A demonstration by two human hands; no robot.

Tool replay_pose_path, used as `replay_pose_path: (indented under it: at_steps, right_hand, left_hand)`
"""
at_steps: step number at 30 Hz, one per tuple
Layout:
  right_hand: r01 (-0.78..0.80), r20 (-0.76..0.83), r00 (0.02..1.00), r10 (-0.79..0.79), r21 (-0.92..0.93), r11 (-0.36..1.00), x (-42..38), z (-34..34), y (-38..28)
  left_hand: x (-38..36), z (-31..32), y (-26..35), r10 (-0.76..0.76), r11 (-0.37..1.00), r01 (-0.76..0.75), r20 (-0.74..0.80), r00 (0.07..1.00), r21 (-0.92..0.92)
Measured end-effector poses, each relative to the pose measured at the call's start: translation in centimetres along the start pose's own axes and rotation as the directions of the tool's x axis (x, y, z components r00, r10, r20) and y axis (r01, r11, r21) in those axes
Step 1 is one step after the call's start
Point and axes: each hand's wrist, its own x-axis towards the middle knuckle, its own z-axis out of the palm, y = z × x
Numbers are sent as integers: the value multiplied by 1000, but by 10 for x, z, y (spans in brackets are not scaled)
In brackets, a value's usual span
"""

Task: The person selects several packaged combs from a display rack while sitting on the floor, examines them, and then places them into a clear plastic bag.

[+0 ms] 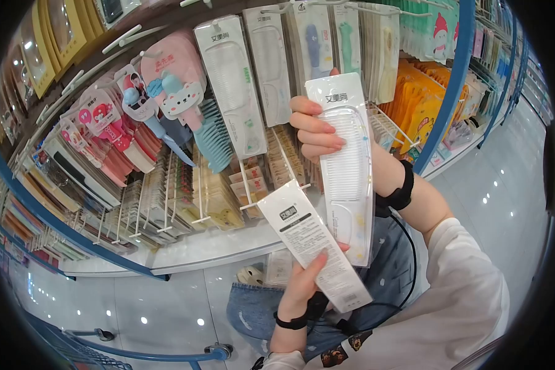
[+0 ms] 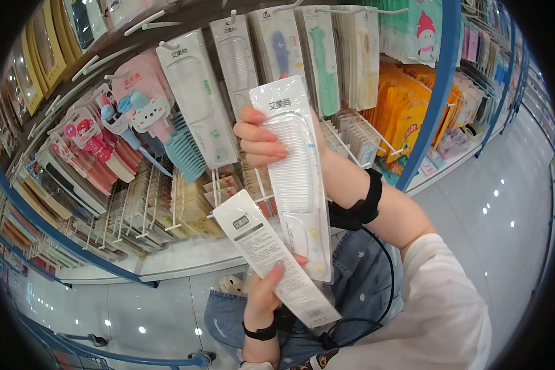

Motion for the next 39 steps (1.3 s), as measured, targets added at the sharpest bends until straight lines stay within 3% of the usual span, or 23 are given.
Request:
replay_pose_path:
  at_steps: [3, 4, 6, 9, 10, 15, 16, 20, 23, 24, 30, 33, 36, 39]
  right_hand:
    - [72, 25, 997, -70, -105, 992, -3, -18, -3]
    - [151, -175, 965, -193, -225, 963, -1, -5, -1]
    - [209, -492, 740, -460, -481, 851, 0, 26, 8]
    - [171, -372, 841, -394, -507, 845, -9, 18, -2]
    - [148, -374, 818, -437, -598, 788, -10, 17, -2]
    - [-59, -302, 721, -623, -924, 379, -10, 25, -3]
    - [-40, -276, 723, -633, -932, 360, -9, 23, -3]
    - [-138, -108, 714, -692, -990, 11, -7, 22, -11]
    - [-37, 5, 671, -742, -998, -41, 12, 35, -21]
    - [-117, 93, 683, -724, -965, -234, 13, 35, -28]
    - [-177, 112, 717, -688, -926, -335, 26, 41, -40]
    - [-150, 103, 667, -738, -952, -268, 29, 43, -37]
    - [-121, 178, 635, -752, -938, -324, 34, 41, -43]
    - [-5, 187, 610, -770, -971, -239, 44, 40, -53]
  left_hand:
    - [0, 5, -3, 50, 998, -46, -75, 996, 50]
    - [0, 5, -3, 86, 992, -76, -105, 991, 96]
    - [1, 4, -3, 142, 977, -113, -158, 977, 179]
    - [4, -1, -4, 186, 958, -131, -202, 962, 256]
    - [5, -2, -5, 195, 955, -141, -197, 961, 260]
    - [6, 2, -6, 208, 962, -155, -233, 950, 227]
    - [5, 1, -7, 221, 962, -176, -212, 952, 211]
    - [2, 0, -8, 249, 962, -216, -212, 945, 169]
    - [1, -5, -6, 271, 959, -242, -218, 938, 148]
    - [0, -7, -5, 280, 956, -253, -218, 935, 146]
    - [-4, -5, -2, 371, 924, -382, -188, 909, -27]
    - [-6, -7, -1, 396, 911, -406, -129, 909, -67]
    - [-7, -11, 0, 394, 913, -406, -163, 904, -45]
    - [-4, -9, 6, 359, 932, -362, -131, 924, 0]
